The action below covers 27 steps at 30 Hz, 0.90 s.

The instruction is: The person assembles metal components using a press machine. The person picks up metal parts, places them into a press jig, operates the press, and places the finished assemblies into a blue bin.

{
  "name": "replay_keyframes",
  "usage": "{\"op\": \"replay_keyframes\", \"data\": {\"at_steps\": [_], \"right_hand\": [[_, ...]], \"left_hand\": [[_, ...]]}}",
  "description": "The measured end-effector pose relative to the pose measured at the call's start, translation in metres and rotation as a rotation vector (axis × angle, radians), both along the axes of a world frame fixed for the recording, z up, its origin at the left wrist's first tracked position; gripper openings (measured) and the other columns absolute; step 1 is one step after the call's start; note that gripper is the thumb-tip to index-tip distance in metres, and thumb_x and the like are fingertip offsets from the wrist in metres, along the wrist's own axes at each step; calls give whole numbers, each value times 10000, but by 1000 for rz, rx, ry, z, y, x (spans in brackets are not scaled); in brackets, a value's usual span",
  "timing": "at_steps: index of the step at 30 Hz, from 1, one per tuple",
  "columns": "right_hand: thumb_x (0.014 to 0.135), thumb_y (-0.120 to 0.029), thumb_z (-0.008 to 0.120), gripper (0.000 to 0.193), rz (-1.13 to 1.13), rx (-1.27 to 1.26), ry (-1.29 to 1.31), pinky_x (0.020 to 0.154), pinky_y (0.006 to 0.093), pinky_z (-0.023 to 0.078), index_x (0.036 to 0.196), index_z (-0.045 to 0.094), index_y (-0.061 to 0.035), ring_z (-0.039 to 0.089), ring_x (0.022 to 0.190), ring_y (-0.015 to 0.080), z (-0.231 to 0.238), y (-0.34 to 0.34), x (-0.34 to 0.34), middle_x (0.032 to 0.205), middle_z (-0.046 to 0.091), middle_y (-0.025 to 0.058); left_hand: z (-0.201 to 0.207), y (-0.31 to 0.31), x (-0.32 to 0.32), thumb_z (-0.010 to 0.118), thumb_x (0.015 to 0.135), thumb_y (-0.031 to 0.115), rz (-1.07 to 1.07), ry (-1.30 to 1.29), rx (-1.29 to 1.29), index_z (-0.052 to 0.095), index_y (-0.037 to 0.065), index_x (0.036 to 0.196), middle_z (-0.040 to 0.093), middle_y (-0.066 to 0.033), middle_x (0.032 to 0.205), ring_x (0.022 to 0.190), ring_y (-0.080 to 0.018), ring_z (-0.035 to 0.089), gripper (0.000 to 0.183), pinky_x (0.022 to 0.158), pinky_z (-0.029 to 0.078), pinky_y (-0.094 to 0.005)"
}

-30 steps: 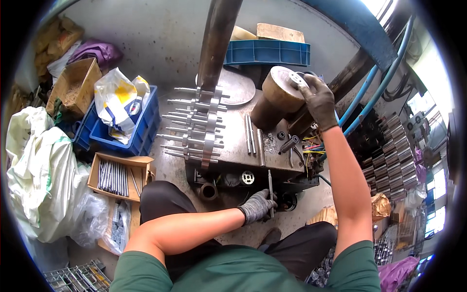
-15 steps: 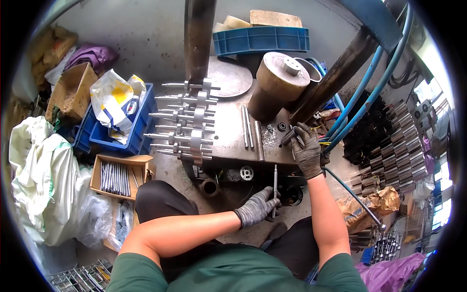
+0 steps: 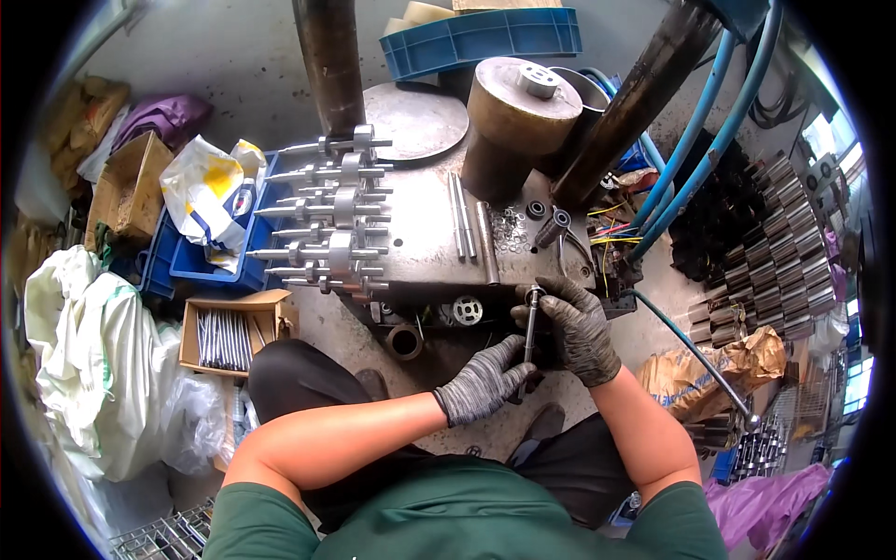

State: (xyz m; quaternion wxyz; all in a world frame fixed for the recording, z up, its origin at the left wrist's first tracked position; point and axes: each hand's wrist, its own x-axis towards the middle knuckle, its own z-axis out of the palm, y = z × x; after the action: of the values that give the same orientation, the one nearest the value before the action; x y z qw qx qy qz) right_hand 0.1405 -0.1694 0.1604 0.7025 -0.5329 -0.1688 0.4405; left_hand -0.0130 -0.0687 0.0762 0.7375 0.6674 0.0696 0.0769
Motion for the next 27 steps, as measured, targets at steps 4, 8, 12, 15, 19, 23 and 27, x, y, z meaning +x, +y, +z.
{"op": "replay_keyframes", "data": {"at_steps": [4, 8, 12, 15, 19, 23, 27], "right_hand": [[1014, -3, 604, 350, -46, 86, 144, 893, 437, 643, 1362, 579, 20, 737, 1085, 324, -1, -6, -3, 1240, 707, 191], [1009, -19, 625, 323, -49, 53, 32, 961, 399, 603, 1330, 624, 13, 720, 1110, 271, -2, -9, 0, 1231, 721, 160], [1002, -66, 672, 264, 101, -21, -369, 1012, 329, 534, 1255, 689, 5, 686, 1104, 178, -7, -17, 7, 1191, 743, 106], [992, -127, 710, 293, -32, -19, -218, 984, 330, 550, 1252, 694, 7, 693, 1064, 170, 3, -8, -6, 1157, 750, 98], [993, -161, 708, 329, 43, -95, 82, 931, 377, 593, 1276, 677, 3, 718, 1018, 210, 6, -9, -4, 1111, 749, 116], [1004, -198, 691, 329, 106, -59, 69, 919, 397, 597, 1274, 677, -9, 725, 988, 231, -2, -10, -6, 1057, 750, 122], [1045, -250, 648, 332, 177, -134, -85, 869, 316, 577, 1256, 666, 7, 696, 964, 164, -3, -7, -12, 1049, 738, 92]], "left_hand": [[11, 0, -1, 635, 1049, 190, -86, 138, -115, 563, 6, 1314, 704, -161, 1000, 886, -247, 672, 330, 857, 571, -398], [19, 2, -7, 640, 1050, 218, -149, 236, -153, 551, -8, 1341, 707, -160, 1001, 882, -231, 675, 379, 832, 570, -381], [12, 5, -6, 630, 1061, 217, -123, 152, -86, 546, 0, 1363, 704, -112, 980, 830, -181, 669, 382, 752, 569, -339], [5, 4, -7, 632, 1062, 209, -86, 106, -1, 550, 2, 1359, 694, -85, 956, 789, -150, 648, 371, 706, 559, -317], [8, 4, -8, 648, 1054, 207, -120, 152, -116, 553, 0, 1358, 693, -90, 957, 789, -145, 636, 380, 712, 559, -319], [7, 2, -10, 656, 1049, 193, -123, 177, -134, 551, 2, 1359, 688, -82, 956, 785, -130, 625, 380, 701, 554, -311], [9, -2, -14, 657, 1046, 178, -104, 161, -173, 551, -2, 1357, 685, -78, 972, 803, -119, 622, 375, 713, 552, -305]]}}
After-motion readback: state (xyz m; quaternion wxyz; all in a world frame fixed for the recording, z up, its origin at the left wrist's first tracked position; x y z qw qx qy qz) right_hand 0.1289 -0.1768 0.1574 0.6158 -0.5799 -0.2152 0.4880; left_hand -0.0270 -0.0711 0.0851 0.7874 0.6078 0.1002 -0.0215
